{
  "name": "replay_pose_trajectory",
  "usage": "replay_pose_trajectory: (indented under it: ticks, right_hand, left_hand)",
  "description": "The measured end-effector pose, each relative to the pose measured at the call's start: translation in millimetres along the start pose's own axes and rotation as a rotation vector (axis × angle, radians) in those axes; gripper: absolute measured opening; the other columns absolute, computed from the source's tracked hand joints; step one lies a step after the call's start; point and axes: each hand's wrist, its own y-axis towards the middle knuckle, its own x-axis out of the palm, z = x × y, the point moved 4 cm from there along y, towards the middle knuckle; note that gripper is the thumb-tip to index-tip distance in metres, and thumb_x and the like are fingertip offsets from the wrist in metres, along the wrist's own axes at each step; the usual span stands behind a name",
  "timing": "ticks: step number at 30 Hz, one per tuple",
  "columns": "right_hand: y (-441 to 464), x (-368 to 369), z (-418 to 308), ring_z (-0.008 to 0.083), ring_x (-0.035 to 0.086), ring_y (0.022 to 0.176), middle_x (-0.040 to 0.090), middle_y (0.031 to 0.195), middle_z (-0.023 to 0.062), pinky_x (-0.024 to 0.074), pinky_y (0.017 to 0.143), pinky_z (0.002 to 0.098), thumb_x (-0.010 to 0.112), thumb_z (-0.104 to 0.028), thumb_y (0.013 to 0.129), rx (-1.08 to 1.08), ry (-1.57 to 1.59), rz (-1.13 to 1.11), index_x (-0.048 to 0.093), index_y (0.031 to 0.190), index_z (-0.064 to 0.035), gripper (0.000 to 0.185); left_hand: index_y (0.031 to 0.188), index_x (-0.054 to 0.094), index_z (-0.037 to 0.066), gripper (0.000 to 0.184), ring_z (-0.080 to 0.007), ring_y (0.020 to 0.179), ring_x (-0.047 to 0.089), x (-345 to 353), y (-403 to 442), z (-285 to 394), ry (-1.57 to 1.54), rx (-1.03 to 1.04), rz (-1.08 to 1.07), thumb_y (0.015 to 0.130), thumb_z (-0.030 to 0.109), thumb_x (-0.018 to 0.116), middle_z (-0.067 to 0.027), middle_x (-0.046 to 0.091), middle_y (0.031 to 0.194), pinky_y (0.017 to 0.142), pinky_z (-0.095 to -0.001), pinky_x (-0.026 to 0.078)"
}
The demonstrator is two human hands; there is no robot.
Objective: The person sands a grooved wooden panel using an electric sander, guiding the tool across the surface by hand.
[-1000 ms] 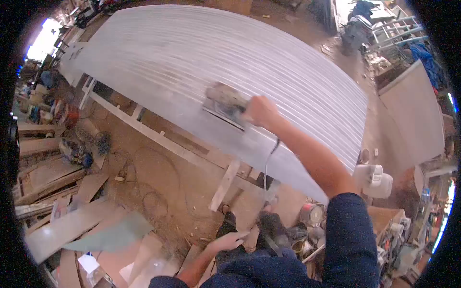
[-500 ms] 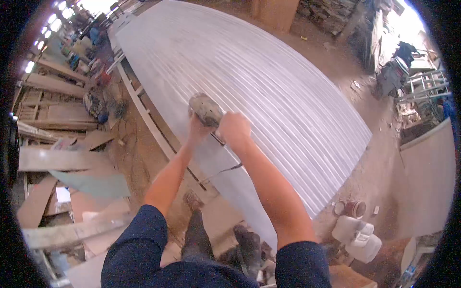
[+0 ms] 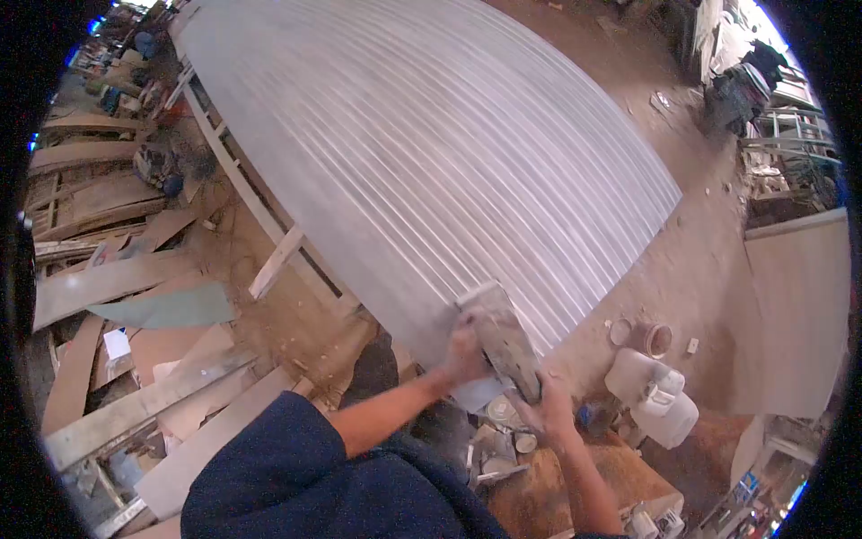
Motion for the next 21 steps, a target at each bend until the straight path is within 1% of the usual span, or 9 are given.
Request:
replay_pose_trajectory:
  ticks: [2,3,5,6,9,10,12,13,21]
  right_hand:
    - [-17.3,-5.4,6.8,0.0147,0.063,0.068,0.069,0.077,0.0101,0.0524,0.067,0.0339,0.077,-0.019,0.081,0.209,0.038,-0.059,0.067,0.104,0.0027,0.034]
    - [-15.5,-7.5,2.6,0.0147,0.063,0.068,0.069,0.077,0.0101,0.0524,0.067,0.0339,0.077,-0.019,0.081,0.223,0.033,-0.058,0.067,0.104,0.0027,0.034]
    - [-8.5,-2.0,3.0,0.0309,0.072,0.096,0.073,0.1,0.0213,0.0539,0.084,0.0401,0.077,-0.019,0.077,0.511,0.091,-0.157,0.065,0.116,0.0013,0.046]
    - [8.0,1.6,-3.6,0.0309,0.072,0.096,0.073,0.1,0.0213,0.0539,0.084,0.0401,0.077,-0.019,0.077,0.521,0.085,-0.153,0.065,0.116,0.0013,0.046]
    - [94.0,21.8,-54.8,0.04,0.07,0.089,0.072,0.092,0.0242,0.0543,0.08,0.0429,0.076,-0.02,0.075,0.356,0.039,-0.077,0.068,0.112,0.0003,0.043]
    - [130.5,27.1,-81.1,0.0434,0.069,0.088,0.071,0.09,0.0255,0.0543,0.079,0.0441,0.076,-0.021,0.074,0.293,-0.007,-0.08,0.068,0.111,0.0,0.043]
    - [194.0,42.3,-120.7,0.0458,0.067,0.086,0.069,0.087,0.0285,0.0529,0.077,0.0444,0.072,-0.024,0.075,0.228,-0.028,-0.098,0.068,0.107,0.003,0.042]
    - [224.3,51.9,-138.4,0.0461,0.066,0.087,0.069,0.088,0.029,0.0526,0.078,0.0457,0.072,-0.025,0.075,0.228,-0.028,-0.11,0.068,0.107,0.0028,0.042]
    - [484.1,112.9,-259.7,0.0439,0.065,0.073,0.066,0.074,0.0264,0.0515,0.067,0.0492,0.063,-0.041,0.074,-0.226,-0.159,-0.153,0.068,0.073,0.0033,0.045]
  left_hand:
    - [0.124,0.065,0.011,0.069,-0.026,0.124,0.058,24.1,-11.8,9.1,-0.08,-0.014,0.008,0.063,0.036,0.086,-0.0097,0.065,0.128,0.111,-0.0449,0.035]
    - [0.124,0.065,0.01,0.071,-0.0257,0.124,0.058,26.1,-8.7,11.0,-0.146,-0.025,0.021,0.063,0.039,0.086,-0.0115,0.065,0.129,0.111,-0.0453,0.035]
    - [0.125,0.063,0.007,0.075,-0.027,0.124,0.058,20.4,1.9,-1.6,-0.147,0.037,0.013,0.062,0.041,0.086,-0.0137,0.066,0.124,0.112,-0.0459,0.035]
    - [0.128,0.061,0.004,0.082,-0.0295,0.123,0.058,6.4,14.2,-16.6,-0.167,0.036,0.028,0.059,0.04,0.088,-0.0154,0.064,0.125,0.111,-0.0464,0.036]
    - [0.127,0.062,0.008,0.081,-0.0283,0.119,0.061,-50.2,59.4,-75.7,-0.041,0.106,-0.001,0.056,0.035,0.09,-0.0115,0.066,0.123,0.109,-0.0461,0.039]
    - [0.125,0.063,0.011,0.079,-0.0275,0.118,0.062,-66.6,77.0,-106.3,-0.535,-0.24,-0.01,0.055,0.033,0.091,-0.0089,0.066,0.123,0.109,-0.0464,0.039]
    - [0.124,0.065,0.014,0.077,-0.0268,0.117,0.062,-115.3,116.1,-148.3,-0.544,-0.264,0.069,0.054,0.032,0.092,-0.006,0.067,0.123,0.109,-0.0468,0.039]
    - [0.124,0.065,0.014,0.078,-0.027,0.117,0.062,-149.5,135.9,-158.9,-0.063,0.058,0.147,0.053,0.031,0.093,-0.0058,0.067,0.123,0.109,-0.0469,0.039]
    - [0.13,0.056,0.006,0.081,-0.0219,0.105,0.067,-332.0,291.0,-306.4,-0.065,-0.026,0.348,0.059,0.015,0.093,-0.0078,0.07,0.116,0.092,-0.0348,0.053]
